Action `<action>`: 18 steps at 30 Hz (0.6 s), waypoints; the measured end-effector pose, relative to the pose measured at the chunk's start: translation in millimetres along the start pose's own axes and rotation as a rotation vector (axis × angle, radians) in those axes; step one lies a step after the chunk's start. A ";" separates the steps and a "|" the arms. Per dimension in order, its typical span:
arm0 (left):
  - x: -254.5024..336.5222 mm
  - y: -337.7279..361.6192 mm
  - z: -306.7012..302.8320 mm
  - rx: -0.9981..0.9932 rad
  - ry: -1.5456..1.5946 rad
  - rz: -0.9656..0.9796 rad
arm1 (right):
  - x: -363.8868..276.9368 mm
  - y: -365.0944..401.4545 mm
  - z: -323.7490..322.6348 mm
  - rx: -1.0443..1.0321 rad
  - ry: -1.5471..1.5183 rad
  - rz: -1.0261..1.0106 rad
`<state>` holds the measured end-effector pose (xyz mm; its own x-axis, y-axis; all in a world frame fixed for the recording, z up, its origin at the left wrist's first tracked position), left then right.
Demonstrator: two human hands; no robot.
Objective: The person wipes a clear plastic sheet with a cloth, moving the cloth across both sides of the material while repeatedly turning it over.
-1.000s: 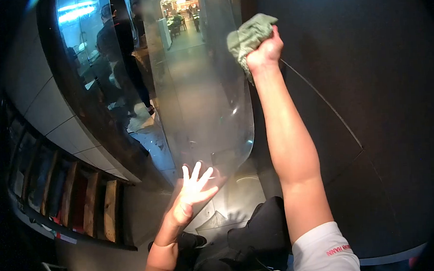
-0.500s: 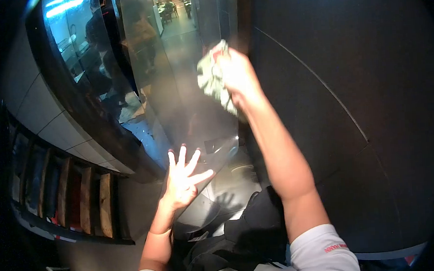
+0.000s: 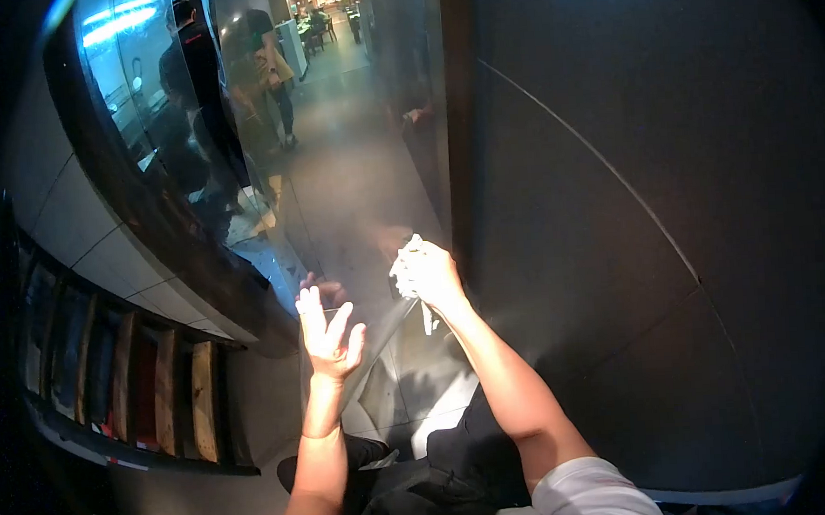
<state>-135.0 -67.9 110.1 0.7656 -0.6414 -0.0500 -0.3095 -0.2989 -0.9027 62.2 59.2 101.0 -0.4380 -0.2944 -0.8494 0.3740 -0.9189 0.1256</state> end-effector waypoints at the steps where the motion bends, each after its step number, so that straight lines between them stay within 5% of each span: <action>1: 1.4 3.2 -1.6 0.010 -0.023 -0.021 | -0.3 -3.9 0.9 0.003 -0.031 0.016; 4: -1.3 42.3 -4.2 0.035 -0.129 -0.206 | -3.7 -17.2 -8.3 0.001 -0.026 0.023; 8: -3.4 240.1 30.4 0.257 0.087 -1.137 | -21.2 -39.6 -35.5 0.144 0.118 -0.074; 9: 14.2 287.2 40.2 -0.285 0.163 -1.352 | -23.0 -43.5 -40.1 0.169 0.221 -0.111; 10: 41.3 332.2 46.9 -0.929 0.259 -1.330 | -24.1 -46.3 -41.8 0.156 0.225 -0.086; 12: 76.3 305.6 35.4 -0.975 0.347 -1.195 | -21.7 -57.6 -46.4 0.159 0.222 -0.083; 14: 62.1 264.1 28.9 -0.942 0.404 -1.309 | -14.8 -74.6 -57.5 0.148 0.256 -0.076; 18: -12.0 163.1 18.3 -0.309 0.555 -1.097 | -13.6 -78.9 -65.5 0.005 0.243 -0.074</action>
<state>-184.3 -96.1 -44.4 0.3870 -0.1398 0.9114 0.1598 -0.9633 -0.2156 92.1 152.9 69.0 -0.2544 -0.1552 -0.9546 0.3440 -0.9370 0.0607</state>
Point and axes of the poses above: each hand's wrist, its own y-axis away from the middle knuckle, its own z-axis out of the palm, x = y × z, the point moved 5 cm from there along -y, towards the middle knuckle, and after that the axes turned 13 degrees about z, right-handed, at the moved point
